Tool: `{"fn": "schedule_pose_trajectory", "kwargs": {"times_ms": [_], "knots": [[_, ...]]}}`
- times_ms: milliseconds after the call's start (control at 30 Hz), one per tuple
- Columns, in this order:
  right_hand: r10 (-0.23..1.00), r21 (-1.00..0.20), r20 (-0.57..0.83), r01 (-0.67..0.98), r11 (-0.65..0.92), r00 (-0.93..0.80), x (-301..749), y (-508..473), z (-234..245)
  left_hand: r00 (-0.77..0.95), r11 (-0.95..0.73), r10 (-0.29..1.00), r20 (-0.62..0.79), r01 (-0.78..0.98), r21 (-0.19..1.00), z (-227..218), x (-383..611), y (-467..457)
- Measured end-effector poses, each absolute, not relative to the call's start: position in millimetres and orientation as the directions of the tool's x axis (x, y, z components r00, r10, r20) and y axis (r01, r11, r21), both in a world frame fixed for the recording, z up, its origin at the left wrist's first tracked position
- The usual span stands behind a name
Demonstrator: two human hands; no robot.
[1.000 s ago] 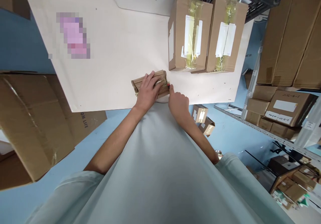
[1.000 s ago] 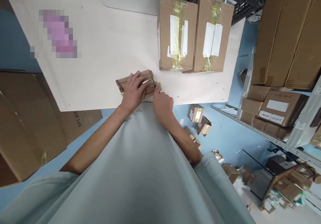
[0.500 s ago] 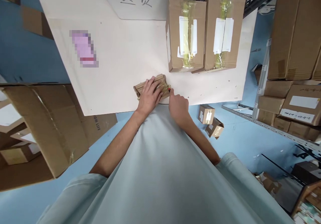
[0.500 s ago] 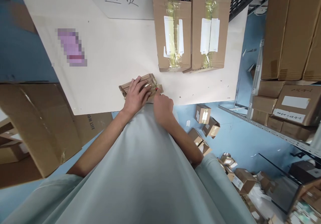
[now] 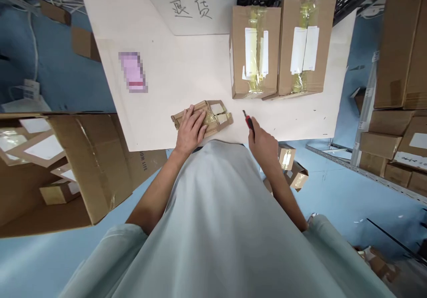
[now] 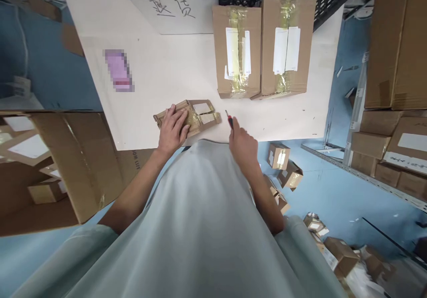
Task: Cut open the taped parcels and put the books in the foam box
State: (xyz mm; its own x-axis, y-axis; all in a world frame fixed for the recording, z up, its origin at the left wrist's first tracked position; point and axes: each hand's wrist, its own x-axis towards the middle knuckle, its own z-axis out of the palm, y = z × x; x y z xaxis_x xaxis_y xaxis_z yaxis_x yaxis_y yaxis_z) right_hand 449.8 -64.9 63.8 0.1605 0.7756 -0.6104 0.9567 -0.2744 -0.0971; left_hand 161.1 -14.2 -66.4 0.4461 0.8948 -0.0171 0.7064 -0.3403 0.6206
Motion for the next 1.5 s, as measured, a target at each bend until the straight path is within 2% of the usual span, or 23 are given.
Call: {"fn": "schedule_pose_trajectory", "kwargs": {"times_ms": [200, 333, 400, 467, 533, 600, 667, 733, 933, 1067, 1133, 1233, 1333, 1400, 1500], "knots": [[0.806, -0.087, -0.559, 0.953, -0.29, 0.195, 490.9, -66.9, -82.9, 0.391, -0.307, 0.92, -0.027, 0.762, 0.57, -65.0, 109.8, -33.4], [0.833, -0.047, -0.516, 0.964, -0.263, 0.202, 494.7, -71.5, -118.0, 0.316, -0.227, 0.947, -0.064, 0.795, 0.563, -63.4, 89.0, -50.7], [0.86, -0.152, -0.471, 0.943, -0.297, 0.195, 486.9, -70.1, -120.6, 0.265, -0.186, 0.962, -0.066, 0.81, 0.556, -63.9, 78.6, -57.6], [0.866, -0.388, -0.473, 0.843, -0.373, 0.165, 471.4, -65.1, -120.8, 0.222, -0.152, 0.973, -0.064, 0.823, 0.547, -64.2, 67.8, -63.5], [0.844, -0.626, -0.525, 0.622, -0.47, 0.11, 450.2, -57.8, -120.7, 0.192, -0.123, 0.979, -0.07, 0.826, 0.549, -63.1, 58.2, -69.0], [0.82, -0.756, -0.571, 0.373, -0.538, 0.027, 427.5, -50.8, -119.7, 0.162, -0.08, 0.982, -0.095, 0.819, 0.568, -60.3, 52.2, -73.9], [0.816, -0.807, -0.575, 0.213, -0.551, -0.064, 408.7, -46.1, -116.3, 0.122, -0.027, 0.985, -0.121, 0.806, 0.591, -57.0, 51.1, -77.2], [0.83, -0.83, -0.55, 0.172, -0.531, -0.093, 398.1, -44.5, -109.8, 0.086, 0.011, 0.988, -0.126, 0.786, 0.618, -55.8, 54.5, -76.8], [0.864, -0.829, -0.498, 0.253, -0.498, 0.069, 410.9, -53.1, -81.4, 0.067, 0.108, 0.98, -0.188, 0.614, 0.782, -84.2, 78.8, -46.4], [0.882, -0.82, -0.443, 0.325, -0.471, 0.162, 416.5, -61.4, -65.5, 0.036, 0.274, 0.938, -0.344, 0.532, 0.802, -106.2, 94.0, -18.0], [0.89, -0.824, -0.418, 0.338, -0.456, 0.183, 411.8, -64.3, -60.8, 0.026, 0.302, 0.933, -0.358, 0.484, 0.821, -103.4, 97.0, -10.9], [0.894, -0.815, -0.409, 0.366, -0.449, 0.185, 400.4, -67.3, -57.7, 0.037, 0.155, 0.979, -0.201, 0.503, 0.85, -81.5, 96.8, -9.5], [0.897, -0.794, -0.412, 0.419, -0.44, 0.161, 391.2, -70.0, -54.6, 0.215, -0.128, 0.976, -0.012, 0.623, 0.772, -56.3, 96.8, -8.7], [0.907, -0.761, -0.389, 0.498, -0.416, 0.165, 388.3, -70.5, -49.4, 0.386, -0.279, 0.923, 0.005, 0.659, 0.699, -47.3, 98.6, -4.2], [0.95, -0.658, -0.265, 0.69, -0.302, 0.164, 388.6, -63.0, -35.9, 0.52, -0.371, 0.853, -0.043, 0.664, 0.649, -46.6, 102.2, 6.1]]}}
